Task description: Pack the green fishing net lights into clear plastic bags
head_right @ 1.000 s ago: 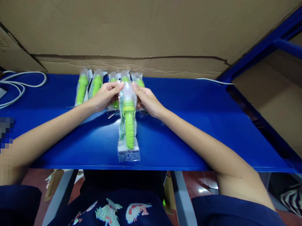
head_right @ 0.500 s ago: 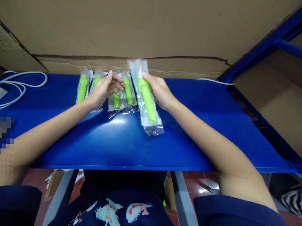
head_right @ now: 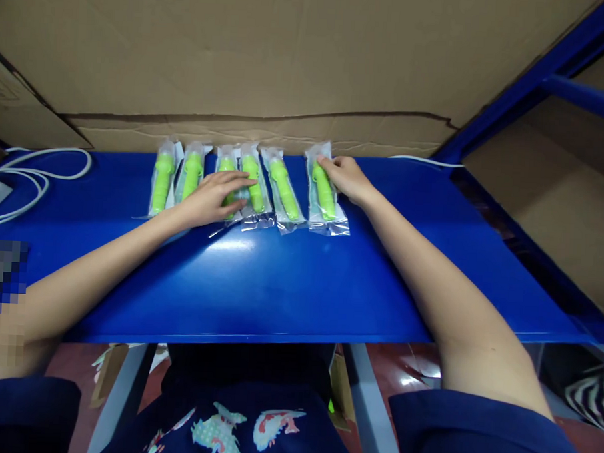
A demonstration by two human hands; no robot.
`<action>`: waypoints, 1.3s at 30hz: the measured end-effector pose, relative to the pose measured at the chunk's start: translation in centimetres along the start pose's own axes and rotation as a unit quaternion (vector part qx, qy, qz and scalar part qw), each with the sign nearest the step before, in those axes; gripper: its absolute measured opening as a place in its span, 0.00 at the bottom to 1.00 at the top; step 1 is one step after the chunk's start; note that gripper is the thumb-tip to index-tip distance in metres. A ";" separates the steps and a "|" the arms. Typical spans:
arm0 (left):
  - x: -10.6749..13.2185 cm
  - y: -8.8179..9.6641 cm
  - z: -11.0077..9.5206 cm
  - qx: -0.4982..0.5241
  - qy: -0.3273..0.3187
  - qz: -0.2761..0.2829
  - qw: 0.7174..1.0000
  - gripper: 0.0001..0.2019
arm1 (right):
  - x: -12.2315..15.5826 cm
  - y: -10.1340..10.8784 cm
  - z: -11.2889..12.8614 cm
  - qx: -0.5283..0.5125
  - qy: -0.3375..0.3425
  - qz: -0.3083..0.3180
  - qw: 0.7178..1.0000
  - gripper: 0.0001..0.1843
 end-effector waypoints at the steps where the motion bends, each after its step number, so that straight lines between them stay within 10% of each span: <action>1: 0.0 0.0 0.1 -0.004 0.000 0.017 1.000 0.26 | 0.1 -0.3 0.3 -0.009 0.013 0.011 1.000 0.20; 13: 0.0 1.4 0.8 0.006 -0.011 0.064 0.998 0.25 | 1.2 -1.9 1.7 0.048 0.098 -0.028 0.994 0.17; 19: 0.5 6.4 6.1 0.030 0.102 -0.093 0.990 0.31 | 2.8 -1.3 3.8 0.194 0.217 -0.103 0.951 0.27; 23: 1.9 6.9 9.7 -0.052 0.177 -0.028 0.982 0.37 | 5.1 -2.6 6.2 0.226 0.300 -0.045 0.926 0.35; 28: 1.8 5.7 9.1 -0.093 0.169 0.019 0.981 0.32 | 7.1 -6.1 6.9 0.312 0.316 0.118 0.888 0.33; 39: 1.7 5.7 9.1 -0.037 0.158 -0.012 0.987 0.34 | 7.1 -6.7 6.6 0.295 0.310 0.119 0.896 0.32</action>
Point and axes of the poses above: each hand's wrist, its own x-axis away from the middle knuckle, its own y-axis out of the back of the hand, z = x × y, the point moved 6 cm from there along -x, towards the middle knuckle, and after that the axes turned 8 degrees about x, right-handed, at the moved point
